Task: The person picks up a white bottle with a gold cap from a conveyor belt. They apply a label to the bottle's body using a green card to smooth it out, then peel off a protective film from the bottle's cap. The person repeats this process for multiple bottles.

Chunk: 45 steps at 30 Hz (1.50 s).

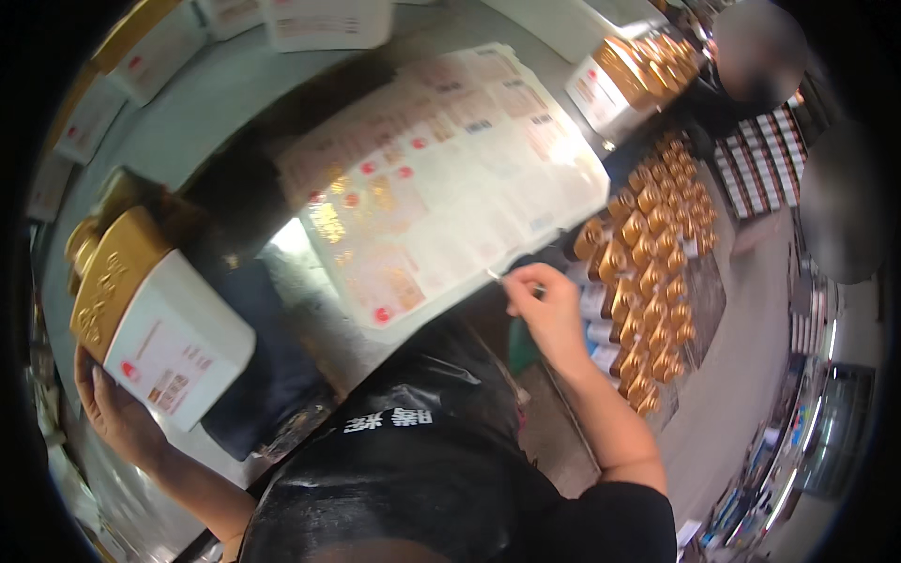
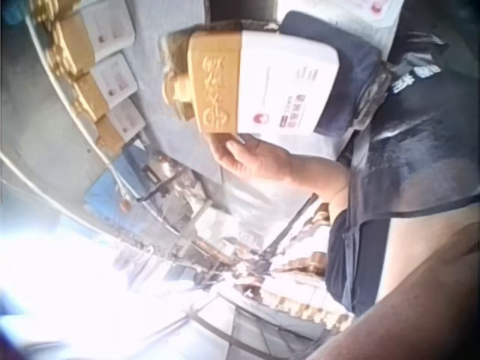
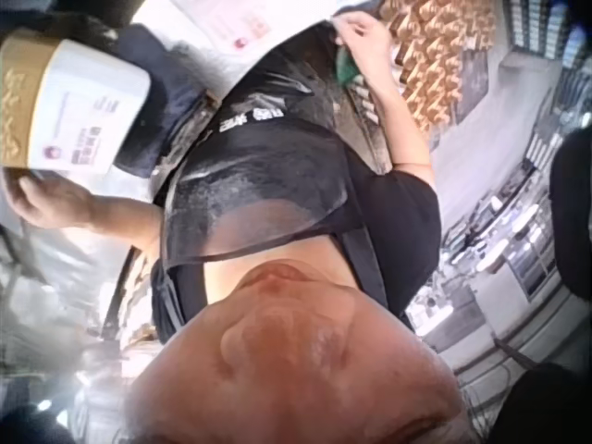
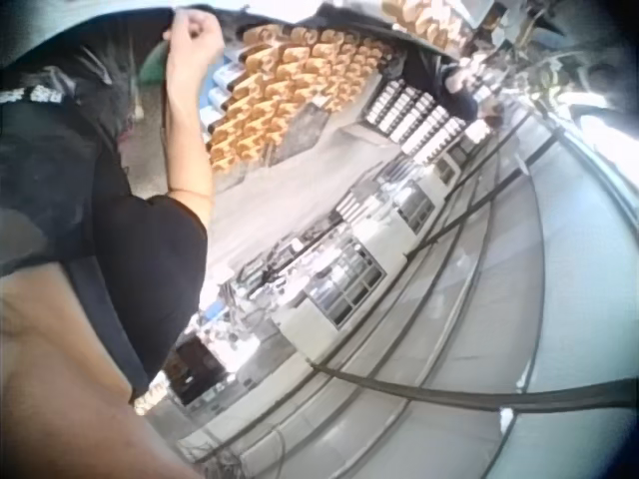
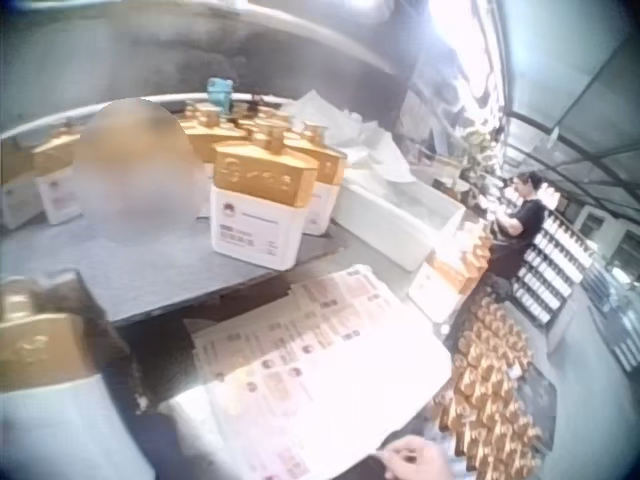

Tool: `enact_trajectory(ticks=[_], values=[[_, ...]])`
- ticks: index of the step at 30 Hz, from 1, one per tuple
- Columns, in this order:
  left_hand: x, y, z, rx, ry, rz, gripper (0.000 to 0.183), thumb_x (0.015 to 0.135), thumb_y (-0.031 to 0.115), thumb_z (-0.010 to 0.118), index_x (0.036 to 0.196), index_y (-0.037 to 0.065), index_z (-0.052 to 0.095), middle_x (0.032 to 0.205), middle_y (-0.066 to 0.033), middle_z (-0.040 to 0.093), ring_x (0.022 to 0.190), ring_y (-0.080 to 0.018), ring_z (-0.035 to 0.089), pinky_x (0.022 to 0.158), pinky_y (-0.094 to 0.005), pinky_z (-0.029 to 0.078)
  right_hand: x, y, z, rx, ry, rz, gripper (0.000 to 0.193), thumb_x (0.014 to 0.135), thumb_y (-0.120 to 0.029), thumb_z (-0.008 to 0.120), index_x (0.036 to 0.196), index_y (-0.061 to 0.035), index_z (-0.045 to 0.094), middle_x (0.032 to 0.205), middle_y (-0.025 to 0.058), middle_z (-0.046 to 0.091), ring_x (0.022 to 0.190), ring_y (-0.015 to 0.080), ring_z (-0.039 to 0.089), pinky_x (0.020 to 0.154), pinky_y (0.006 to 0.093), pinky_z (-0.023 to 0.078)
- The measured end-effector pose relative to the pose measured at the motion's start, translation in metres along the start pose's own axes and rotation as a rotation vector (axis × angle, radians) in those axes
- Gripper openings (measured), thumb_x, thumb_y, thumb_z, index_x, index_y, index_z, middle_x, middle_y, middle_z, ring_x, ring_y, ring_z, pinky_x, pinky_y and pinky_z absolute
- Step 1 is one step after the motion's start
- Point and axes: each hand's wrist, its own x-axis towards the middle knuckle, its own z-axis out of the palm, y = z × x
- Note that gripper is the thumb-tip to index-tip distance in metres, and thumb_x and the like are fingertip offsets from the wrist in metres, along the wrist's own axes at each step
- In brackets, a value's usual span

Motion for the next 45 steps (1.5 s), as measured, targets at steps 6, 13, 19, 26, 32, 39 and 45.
enact_trajectory(ticks=[6,13,19,26,32,39,45], values=[[0.011,0.03,0.042,0.31,-0.236,0.236,0.033,0.096,0.005,0.046,0.126,-0.004,0.056,0.127,-0.0129,0.059,0.118,-0.0197,0.055,0.102,-0.0333,0.042,0.006,-0.133,0.002,-0.606,0.02,-0.544,0.003,0.083,-0.001,0.069,0.085,-0.0021,0.067,0.056,-0.0019,0.053,0.052,0.0028,0.048,0.048,0.0217,0.036],[0.042,0.057,0.068,0.606,-0.333,0.347,0.034,0.1,0.029,0.049,0.12,0.007,0.065,0.116,-0.0082,0.065,0.099,-0.0168,0.052,0.089,-0.0266,0.04,-0.005,-0.298,0.116,0.006,-0.714,-0.844,0.01,0.083,-0.008,0.07,0.083,0.0007,0.067,0.06,-0.0042,0.055,0.051,0.0005,0.049,0.048,0.0156,0.034],[0.071,0.062,0.069,0.686,-0.519,0.276,0.046,0.101,0.041,0.045,0.119,0.004,0.065,0.104,-0.0093,0.063,0.102,-0.0185,0.052,0.094,-0.0301,0.039,0.03,-0.303,0.155,-0.095,-0.781,-0.782,0.015,0.086,-0.012,0.068,0.086,0.0027,0.067,0.055,-0.0051,0.05,0.051,0.0022,0.049,0.049,0.0179,0.039],[0.101,0.06,0.084,0.683,-0.709,0.063,0.044,0.082,0.046,0.07,0.091,0.003,0.064,0.091,-0.0038,0.059,0.092,-0.0161,0.052,0.086,-0.0279,0.039,0.037,-0.302,0.154,-0.15,-0.801,-0.753,0.015,0.085,-0.012,0.068,0.085,0.0026,0.067,0.053,-0.0051,0.048,0.05,0.0017,0.048,0.049,0.0179,0.036],[0.116,0.056,0.083,0.629,-0.82,0.071,0.036,0.071,0.033,0.081,0.086,0.004,0.066,0.088,-0.0021,0.062,0.09,-0.0144,0.053,0.089,-0.0291,0.037,0.042,-0.304,0.155,-0.194,-0.832,-0.802,0.015,0.085,-0.013,0.07,0.083,0.0019,0.066,0.052,-0.0044,0.049,0.048,0.0012,0.046,0.047,0.0179,0.033],[0.122,0.058,0.081,0.599,-0.857,0.026,0.037,0.07,0.033,0.084,0.087,0.004,0.067,0.087,-0.0011,0.064,0.091,-0.013,0.054,0.086,-0.029,0.039,0.046,-0.31,0.156,-0.247,-0.849,-0.837,0.017,0.085,-0.014,0.071,0.081,0.0013,0.065,0.051,-0.0035,0.05,0.048,0.0008,0.046,0.046,0.0184,0.032],[0.125,0.056,0.083,0.547,-0.895,-0.031,0.036,0.068,0.027,0.086,0.088,0.003,0.069,0.087,-0.0024,0.065,0.09,-0.012,0.056,0.084,-0.0279,0.041,0.046,-0.312,0.156,-0.296,-0.832,-0.871,0.018,0.085,-0.016,0.071,0.079,0.0004,0.066,0.052,-0.0036,0.05,0.048,0.0007,0.045,0.046,0.0184,0.032]])
